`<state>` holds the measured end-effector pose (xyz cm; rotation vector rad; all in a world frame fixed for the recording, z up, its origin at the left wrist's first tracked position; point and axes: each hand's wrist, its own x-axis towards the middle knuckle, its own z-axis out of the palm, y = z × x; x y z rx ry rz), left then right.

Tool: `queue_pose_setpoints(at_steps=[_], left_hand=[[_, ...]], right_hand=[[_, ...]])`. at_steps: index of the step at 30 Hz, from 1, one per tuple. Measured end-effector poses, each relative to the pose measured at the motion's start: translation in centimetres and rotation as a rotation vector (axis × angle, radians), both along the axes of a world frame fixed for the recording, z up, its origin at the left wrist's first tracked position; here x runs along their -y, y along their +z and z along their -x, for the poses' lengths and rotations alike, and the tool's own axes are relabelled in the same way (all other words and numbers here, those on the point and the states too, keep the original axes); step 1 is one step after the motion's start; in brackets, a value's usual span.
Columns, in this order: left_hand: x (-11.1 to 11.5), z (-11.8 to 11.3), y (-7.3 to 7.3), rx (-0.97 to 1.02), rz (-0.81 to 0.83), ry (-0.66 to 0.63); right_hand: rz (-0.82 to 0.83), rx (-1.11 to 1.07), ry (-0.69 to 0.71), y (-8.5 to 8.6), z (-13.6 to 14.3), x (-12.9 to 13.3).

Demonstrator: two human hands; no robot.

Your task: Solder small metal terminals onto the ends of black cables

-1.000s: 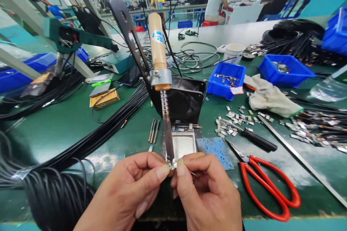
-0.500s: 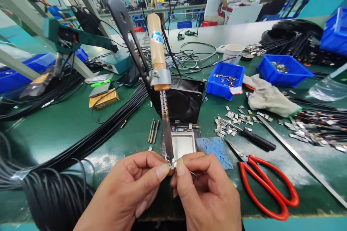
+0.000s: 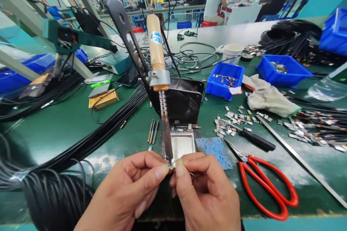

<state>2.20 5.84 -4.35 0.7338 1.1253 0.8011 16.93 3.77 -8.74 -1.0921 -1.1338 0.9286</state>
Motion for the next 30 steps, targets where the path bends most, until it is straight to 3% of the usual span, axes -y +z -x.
queue_pose_setpoints(at_steps=[30], left_hand=[[0.31,0.11,-0.68,0.026,-0.011,-0.004]], right_hand=[[-0.007,-0.021,-0.024,-0.14,0.05,0.12]])
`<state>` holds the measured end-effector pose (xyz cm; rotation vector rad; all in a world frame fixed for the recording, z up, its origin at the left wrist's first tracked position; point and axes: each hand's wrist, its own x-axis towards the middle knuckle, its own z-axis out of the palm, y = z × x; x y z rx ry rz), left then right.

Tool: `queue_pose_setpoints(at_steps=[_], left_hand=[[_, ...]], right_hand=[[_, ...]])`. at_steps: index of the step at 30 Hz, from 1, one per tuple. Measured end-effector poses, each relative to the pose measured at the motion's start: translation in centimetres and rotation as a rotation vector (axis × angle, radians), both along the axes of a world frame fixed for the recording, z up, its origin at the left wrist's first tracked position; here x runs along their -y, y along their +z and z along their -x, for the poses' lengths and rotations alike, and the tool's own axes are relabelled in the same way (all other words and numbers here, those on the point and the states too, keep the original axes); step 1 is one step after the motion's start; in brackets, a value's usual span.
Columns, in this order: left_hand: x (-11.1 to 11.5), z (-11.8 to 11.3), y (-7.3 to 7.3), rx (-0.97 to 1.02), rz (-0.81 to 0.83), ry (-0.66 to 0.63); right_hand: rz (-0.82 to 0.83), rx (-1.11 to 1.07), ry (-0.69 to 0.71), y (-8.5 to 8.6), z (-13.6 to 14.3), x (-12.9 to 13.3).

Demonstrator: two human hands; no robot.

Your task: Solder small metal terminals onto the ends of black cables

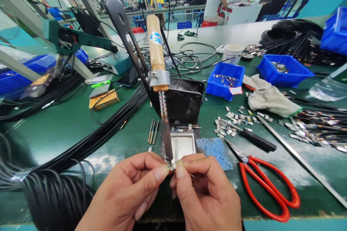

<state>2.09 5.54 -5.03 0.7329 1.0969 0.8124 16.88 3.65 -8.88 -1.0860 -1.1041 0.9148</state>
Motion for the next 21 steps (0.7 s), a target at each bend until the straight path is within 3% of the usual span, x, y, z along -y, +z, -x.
queue_pose_setpoints(at_steps=[21], left_hand=[[-0.07,-0.37,0.39,-0.030,0.010,0.039]], right_hand=[[-0.010,0.031,0.008,-0.09,-0.04,0.02]])
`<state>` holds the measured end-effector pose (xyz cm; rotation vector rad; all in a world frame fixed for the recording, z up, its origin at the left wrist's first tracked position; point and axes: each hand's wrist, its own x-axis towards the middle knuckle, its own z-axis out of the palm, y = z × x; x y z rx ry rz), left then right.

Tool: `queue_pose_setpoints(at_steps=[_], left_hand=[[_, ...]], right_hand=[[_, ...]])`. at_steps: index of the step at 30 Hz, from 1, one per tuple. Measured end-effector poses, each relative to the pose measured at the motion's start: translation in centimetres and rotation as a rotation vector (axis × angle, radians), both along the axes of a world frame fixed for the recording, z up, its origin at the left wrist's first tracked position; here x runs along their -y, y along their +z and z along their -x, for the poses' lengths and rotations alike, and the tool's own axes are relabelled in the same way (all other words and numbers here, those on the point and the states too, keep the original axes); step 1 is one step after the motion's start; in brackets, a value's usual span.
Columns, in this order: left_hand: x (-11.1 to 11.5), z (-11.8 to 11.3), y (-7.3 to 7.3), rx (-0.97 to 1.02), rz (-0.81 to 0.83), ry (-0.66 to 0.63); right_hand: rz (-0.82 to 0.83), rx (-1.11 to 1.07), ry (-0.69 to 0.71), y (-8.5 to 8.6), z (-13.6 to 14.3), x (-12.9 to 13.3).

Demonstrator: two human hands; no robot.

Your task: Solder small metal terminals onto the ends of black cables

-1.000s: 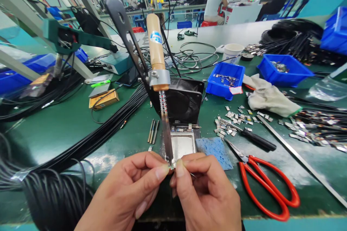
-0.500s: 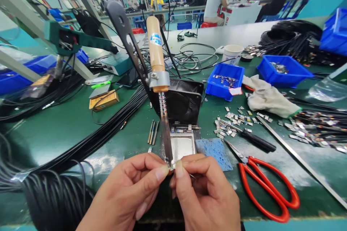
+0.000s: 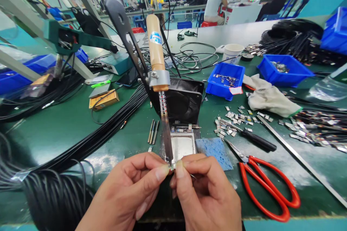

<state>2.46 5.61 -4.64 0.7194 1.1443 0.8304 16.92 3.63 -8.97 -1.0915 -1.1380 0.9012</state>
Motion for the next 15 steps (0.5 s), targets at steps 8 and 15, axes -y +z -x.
queue_pose_setpoints(at_steps=[8,15], left_hand=[[0.05,0.08,-0.07,0.006,-0.005,-0.016],[0.20,-0.13,0.08,-0.029,0.000,0.030]], right_hand=[[-0.011,-0.008,0.012,-0.05,-0.05,-0.04],[0.010,-0.015,0.002,-0.04,-0.12,-0.09]])
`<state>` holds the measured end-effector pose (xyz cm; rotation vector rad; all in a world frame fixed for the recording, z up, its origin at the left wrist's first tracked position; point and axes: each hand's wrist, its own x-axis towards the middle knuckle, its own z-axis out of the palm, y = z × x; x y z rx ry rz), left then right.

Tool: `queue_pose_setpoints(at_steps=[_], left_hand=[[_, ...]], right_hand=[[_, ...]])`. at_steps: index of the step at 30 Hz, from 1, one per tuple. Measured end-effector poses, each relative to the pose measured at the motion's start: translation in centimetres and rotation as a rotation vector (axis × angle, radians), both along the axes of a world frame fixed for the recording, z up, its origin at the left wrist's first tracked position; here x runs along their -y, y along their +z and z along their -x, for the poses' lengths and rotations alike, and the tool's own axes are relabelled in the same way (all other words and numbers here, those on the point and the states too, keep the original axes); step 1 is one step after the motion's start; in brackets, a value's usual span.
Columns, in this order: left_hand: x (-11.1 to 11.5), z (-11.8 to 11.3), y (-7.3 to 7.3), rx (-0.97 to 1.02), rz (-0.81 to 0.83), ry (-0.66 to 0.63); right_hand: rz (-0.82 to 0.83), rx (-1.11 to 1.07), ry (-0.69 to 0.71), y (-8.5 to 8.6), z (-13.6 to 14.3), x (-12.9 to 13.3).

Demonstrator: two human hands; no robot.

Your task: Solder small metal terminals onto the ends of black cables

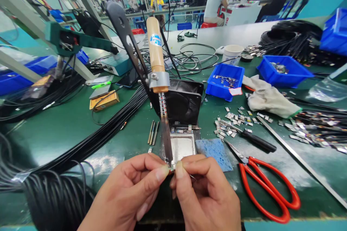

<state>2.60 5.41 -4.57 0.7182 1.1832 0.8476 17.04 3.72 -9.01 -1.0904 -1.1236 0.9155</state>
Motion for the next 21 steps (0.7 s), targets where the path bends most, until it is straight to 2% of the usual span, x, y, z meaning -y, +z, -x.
queue_pose_setpoints(at_steps=[21], left_hand=[[-0.18,0.31,-0.25,-0.032,-0.004,-0.054]], right_hand=[[0.003,-0.010,-0.001,0.17,0.16,0.01]])
